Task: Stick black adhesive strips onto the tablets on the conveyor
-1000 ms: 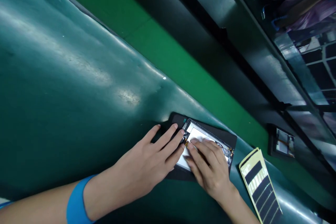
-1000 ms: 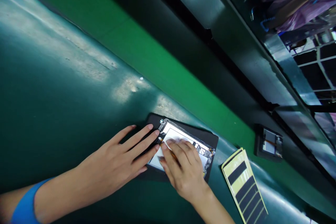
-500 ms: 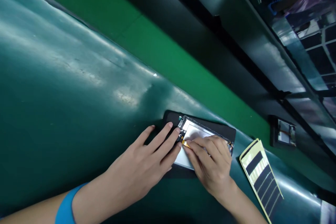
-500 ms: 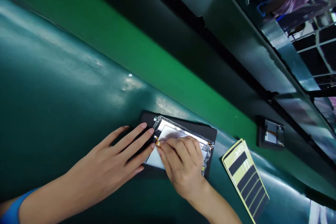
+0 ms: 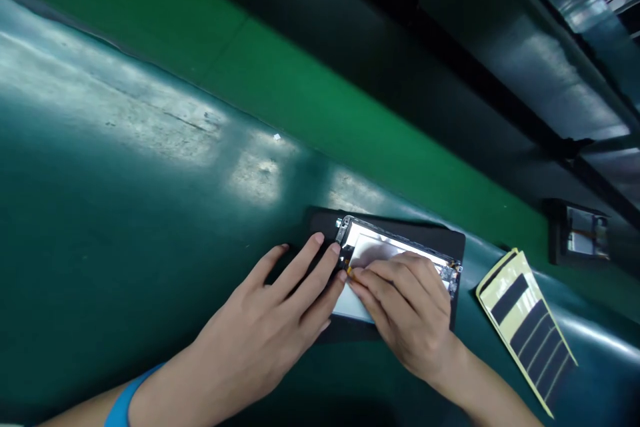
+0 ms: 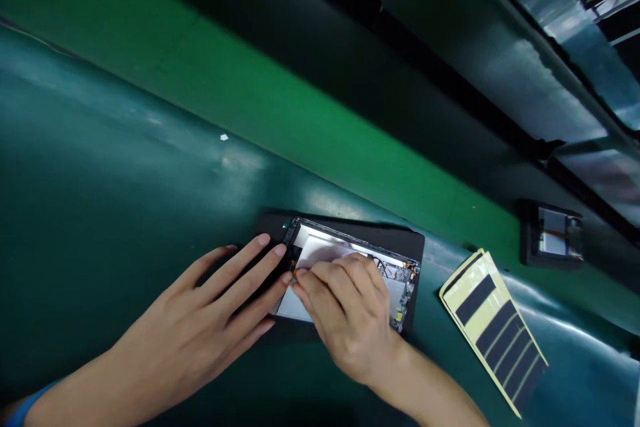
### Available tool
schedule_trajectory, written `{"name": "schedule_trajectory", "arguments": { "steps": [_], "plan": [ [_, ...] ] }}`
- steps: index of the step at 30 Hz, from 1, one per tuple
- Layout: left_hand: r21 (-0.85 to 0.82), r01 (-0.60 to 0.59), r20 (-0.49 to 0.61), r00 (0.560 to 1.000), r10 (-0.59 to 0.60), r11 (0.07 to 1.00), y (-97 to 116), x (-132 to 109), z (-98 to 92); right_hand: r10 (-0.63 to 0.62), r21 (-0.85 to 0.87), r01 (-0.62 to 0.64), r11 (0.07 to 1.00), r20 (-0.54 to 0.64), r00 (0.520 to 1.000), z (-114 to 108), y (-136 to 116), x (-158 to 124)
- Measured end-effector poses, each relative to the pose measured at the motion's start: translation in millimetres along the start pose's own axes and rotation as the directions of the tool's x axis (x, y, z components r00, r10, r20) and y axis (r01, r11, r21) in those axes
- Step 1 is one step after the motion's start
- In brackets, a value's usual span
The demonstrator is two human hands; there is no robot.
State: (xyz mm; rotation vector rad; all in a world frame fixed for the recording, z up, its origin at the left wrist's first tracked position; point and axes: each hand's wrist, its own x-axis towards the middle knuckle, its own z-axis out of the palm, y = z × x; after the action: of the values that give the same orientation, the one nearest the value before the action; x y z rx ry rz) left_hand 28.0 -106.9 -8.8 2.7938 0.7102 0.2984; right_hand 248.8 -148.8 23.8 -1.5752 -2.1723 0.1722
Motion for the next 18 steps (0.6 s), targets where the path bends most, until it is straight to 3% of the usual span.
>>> {"name": "schedule_trajectory", "arguments": {
  "steps": [12, 18],
  "plan": [
    [-0.04, 0.015, -0.012, 1.0, -0.015, 0.999, -1, 4, -8.5, 0.052, 0.054, -0.052, 0.997, -0.005, 0.999, 3, 4, -3],
    [-0.056, 0.02, 0.006, 1.0, -0.019, 0.998, -1, 7, -11.4, -0.02, -0.079, 0.021, 0.997, 0.02, 1.0, 3, 3, -10]
  ]
}}
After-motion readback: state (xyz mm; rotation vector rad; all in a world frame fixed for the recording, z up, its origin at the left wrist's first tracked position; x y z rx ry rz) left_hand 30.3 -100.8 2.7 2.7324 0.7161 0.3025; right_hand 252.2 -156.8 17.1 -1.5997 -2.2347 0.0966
